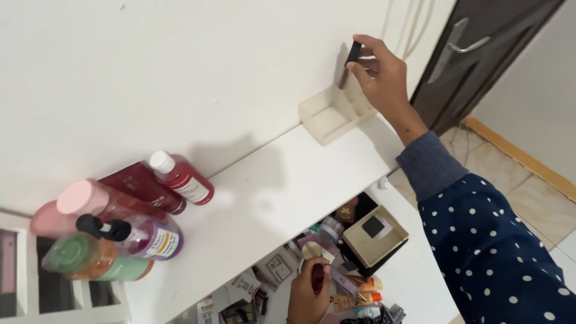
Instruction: Organizing various cosmetics, lotions, and personal care items on a desk and in plastic drawers.
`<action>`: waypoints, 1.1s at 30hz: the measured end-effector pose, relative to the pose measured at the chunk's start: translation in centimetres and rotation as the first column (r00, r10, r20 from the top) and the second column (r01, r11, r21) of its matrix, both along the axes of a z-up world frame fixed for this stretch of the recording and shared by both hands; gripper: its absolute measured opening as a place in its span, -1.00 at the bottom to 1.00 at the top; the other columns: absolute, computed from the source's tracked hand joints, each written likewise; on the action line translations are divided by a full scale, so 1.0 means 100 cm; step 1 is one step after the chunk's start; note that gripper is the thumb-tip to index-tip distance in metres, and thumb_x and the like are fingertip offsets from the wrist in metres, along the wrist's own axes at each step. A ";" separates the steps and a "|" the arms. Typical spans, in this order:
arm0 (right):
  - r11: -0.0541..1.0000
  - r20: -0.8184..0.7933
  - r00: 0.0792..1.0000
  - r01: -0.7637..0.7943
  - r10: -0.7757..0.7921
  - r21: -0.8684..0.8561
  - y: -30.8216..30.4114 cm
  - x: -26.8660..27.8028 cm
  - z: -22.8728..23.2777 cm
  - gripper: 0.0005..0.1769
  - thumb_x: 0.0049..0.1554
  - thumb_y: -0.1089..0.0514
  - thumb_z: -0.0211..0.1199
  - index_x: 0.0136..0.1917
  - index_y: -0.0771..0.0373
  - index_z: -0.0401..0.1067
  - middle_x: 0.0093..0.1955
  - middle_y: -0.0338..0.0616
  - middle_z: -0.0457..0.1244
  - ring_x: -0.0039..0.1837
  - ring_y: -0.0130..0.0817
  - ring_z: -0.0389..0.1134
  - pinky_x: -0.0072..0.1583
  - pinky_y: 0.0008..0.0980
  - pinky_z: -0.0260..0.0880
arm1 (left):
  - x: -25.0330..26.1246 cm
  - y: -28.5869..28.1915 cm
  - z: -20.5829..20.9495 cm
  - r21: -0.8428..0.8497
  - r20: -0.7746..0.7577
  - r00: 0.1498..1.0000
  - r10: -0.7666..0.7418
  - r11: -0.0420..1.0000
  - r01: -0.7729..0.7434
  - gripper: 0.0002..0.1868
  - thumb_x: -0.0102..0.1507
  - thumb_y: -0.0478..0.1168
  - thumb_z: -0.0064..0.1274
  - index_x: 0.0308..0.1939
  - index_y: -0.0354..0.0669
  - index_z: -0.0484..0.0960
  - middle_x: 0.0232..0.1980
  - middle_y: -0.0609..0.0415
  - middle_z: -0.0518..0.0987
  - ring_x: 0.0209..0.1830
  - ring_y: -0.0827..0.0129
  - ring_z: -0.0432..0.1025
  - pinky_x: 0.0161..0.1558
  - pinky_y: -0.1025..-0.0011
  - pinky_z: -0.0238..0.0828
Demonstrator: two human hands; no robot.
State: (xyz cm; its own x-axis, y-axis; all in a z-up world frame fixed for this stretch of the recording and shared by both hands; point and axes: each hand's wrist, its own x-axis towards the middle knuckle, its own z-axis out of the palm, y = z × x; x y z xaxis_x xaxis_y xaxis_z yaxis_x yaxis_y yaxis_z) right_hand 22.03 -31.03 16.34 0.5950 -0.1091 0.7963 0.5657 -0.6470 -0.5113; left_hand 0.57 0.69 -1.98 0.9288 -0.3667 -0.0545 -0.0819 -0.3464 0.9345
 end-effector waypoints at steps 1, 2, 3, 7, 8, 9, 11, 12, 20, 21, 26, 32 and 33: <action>0.999 -0.005 1.000 0.014 -0.014 -0.032 0.005 0.002 -0.001 -0.47 0.18 0.52 0.31 0.38 0.35 0.29 0.06 0.13 0.36 0.05 -0.13 0.49 0.13 -0.32 0.58 | 0.000 0.002 0.003 -0.025 0.013 1.000 0.016 1.000 -0.016 -0.87 0.28 -0.23 0.07 -0.10 -0.10 0.61 -0.46 0.17 0.64 -0.62 0.47 0.36 -0.48 0.48 0.29; 0.997 -0.010 0.999 0.034 -0.034 -0.065 0.007 0.002 -0.001 -0.50 0.15 0.53 0.33 0.34 0.42 0.35 0.01 0.13 0.37 0.00 -0.14 0.48 0.12 -0.33 0.58 | 0.000 0.003 0.005 -0.050 0.024 0.999 0.028 0.998 -0.026 -0.86 0.26 -0.26 0.07 -0.11 -0.10 0.60 -0.42 0.16 0.67 -0.60 0.46 0.40 -0.46 0.48 0.32; 0.997 -0.016 1.000 0.025 -0.026 -0.067 0.008 0.005 -0.003 -0.50 0.15 0.53 0.33 0.34 0.42 0.35 0.01 0.13 0.37 0.00 -0.14 0.48 0.12 -0.33 0.58 | 0.000 0.003 0.008 -0.052 0.018 0.999 0.036 0.998 -0.036 -0.86 0.26 -0.26 0.07 -0.11 -0.10 0.60 -0.42 0.16 0.67 -0.60 0.46 0.40 -0.46 0.48 0.32; 0.981 -0.028 0.993 0.109 -0.115 -0.162 0.012 0.008 -0.009 -0.54 0.09 0.50 0.42 0.26 0.51 0.42 -0.07 0.19 0.40 -0.11 -0.14 0.50 0.01 -0.36 0.58 | 0.000 0.003 0.013 -0.071 -0.048 0.999 0.025 0.997 -0.028 -0.84 0.30 -0.26 0.06 -0.04 -0.08 0.57 -0.45 0.17 0.59 -0.57 0.48 0.34 -0.44 0.45 0.27; 0.978 -0.063 0.989 0.122 -0.134 -0.168 0.013 0.008 -0.009 -0.53 0.08 0.49 0.42 0.25 0.53 0.41 -0.09 0.20 0.41 -0.14 -0.13 0.51 -0.03 -0.37 0.58 | 0.000 0.002 0.014 -0.072 -0.023 0.998 0.050 0.996 -0.051 -0.82 0.30 -0.21 0.06 -0.01 -0.06 0.57 -0.46 0.17 0.59 -0.56 0.47 0.37 -0.43 0.45 0.31; 0.978 -0.065 0.989 0.120 -0.133 -0.168 0.006 0.012 -0.012 -0.53 0.08 0.49 0.42 0.25 0.53 0.41 -0.09 0.20 0.41 -0.14 -0.13 0.51 -0.03 -0.37 0.58 | 0.002 -0.001 0.015 -0.072 -0.026 0.998 0.051 0.996 -0.053 -0.82 0.30 -0.21 0.06 -0.01 -0.06 0.57 -0.46 0.17 0.59 -0.56 0.47 0.37 -0.43 0.45 0.31; 0.968 0.002 0.998 0.055 -0.057 -0.244 -0.004 0.020 -0.023 -0.49 0.11 0.45 0.47 0.29 0.54 0.38 -0.02 0.29 0.36 -0.10 -0.04 0.47 0.02 -0.25 0.59 | 0.000 -0.004 0.017 -0.284 0.122 0.992 0.034 0.959 0.002 -0.54 0.29 -0.41 -0.06 0.25 -0.15 0.23 0.19 -0.08 0.50 0.11 0.20 0.50 0.11 0.31 0.43; 0.971 -0.023 0.999 0.036 -0.043 -0.237 0.002 0.009 -0.020 -0.49 0.11 0.45 0.47 0.29 0.54 0.38 -0.02 0.29 0.36 -0.10 -0.04 0.47 0.02 -0.25 0.59 | 0.000 -0.003 0.021 -0.276 0.098 0.994 0.047 0.961 -0.018 -0.54 0.29 -0.41 -0.06 0.25 -0.15 0.23 0.19 -0.08 0.50 0.11 0.20 0.50 0.11 0.31 0.43; 0.958 -0.566 0.806 -0.272 0.173 -0.094 0.078 -0.127 -0.013 -0.85 0.03 0.08 0.40 -0.11 0.11 0.59 -0.33 -0.28 0.41 -0.31 -0.49 0.35 -0.23 -0.51 0.32 | 0.017 -0.011 0.057 -0.243 0.335 0.937 0.096 0.970 -0.012 -0.20 0.31 -0.46 -0.02 0.37 -0.19 -0.30 -0.15 -0.11 0.60 -0.39 0.38 0.51 -0.35 0.50 0.51; 0.958 -0.570 0.803 -0.271 0.172 -0.091 0.093 -0.143 -0.016 -0.85 0.03 0.08 0.40 -0.11 0.11 0.59 -0.33 -0.28 0.41 -0.31 -0.49 0.35 -0.23 -0.51 0.32 | 0.018 -0.012 0.057 -0.242 0.330 0.939 0.094 0.970 -0.012 -0.20 0.31 -0.46 -0.02 0.37 -0.19 -0.30 -0.15 -0.11 0.60 -0.39 0.38 0.51 -0.35 0.50 0.51; 0.949 -0.653 0.715 -0.314 0.249 0.018 0.139 -0.198 -0.014 -0.55 -0.15 -0.06 0.52 -0.04 0.18 0.55 -0.34 -0.29 0.42 -0.37 -0.52 0.41 -0.34 -0.59 0.41 | 0.023 -0.026 0.075 -0.139 0.450 0.892 0.038 0.990 0.028 0.03 0.18 -0.51 0.07 0.45 -0.22 -0.42 0.02 -0.13 0.56 -0.19 0.28 0.58 -0.11 0.39 0.58; 0.861 -0.600 0.639 -0.216 0.481 0.460 0.101 -0.188 -0.029 -0.70 -0.08 0.34 0.48 -0.03 0.34 0.60 -0.29 -0.02 0.47 -0.27 -0.31 0.52 -0.13 -0.34 0.57 | 0.023 -0.036 0.078 -0.480 0.421 0.902 0.096 0.867 0.132 -0.02 0.14 -0.41 -0.03 0.44 -0.34 -0.40 -0.18 -0.08 0.28 -0.29 0.24 0.25 -0.25 0.32 0.34; 0.861 -0.599 0.641 -0.212 0.479 0.462 0.093 -0.184 -0.033 -0.70 -0.08 0.34 0.48 -0.03 0.34 0.60 -0.29 -0.02 0.47 -0.27 -0.31 0.52 -0.13 -0.34 0.57 | 0.024 -0.031 0.080 -0.479 0.421 0.903 0.091 0.867 0.136 -0.02 0.14 -0.41 -0.03 0.44 -0.34 -0.40 -0.18 -0.08 0.28 -0.29 0.24 0.25 -0.25 0.32 0.34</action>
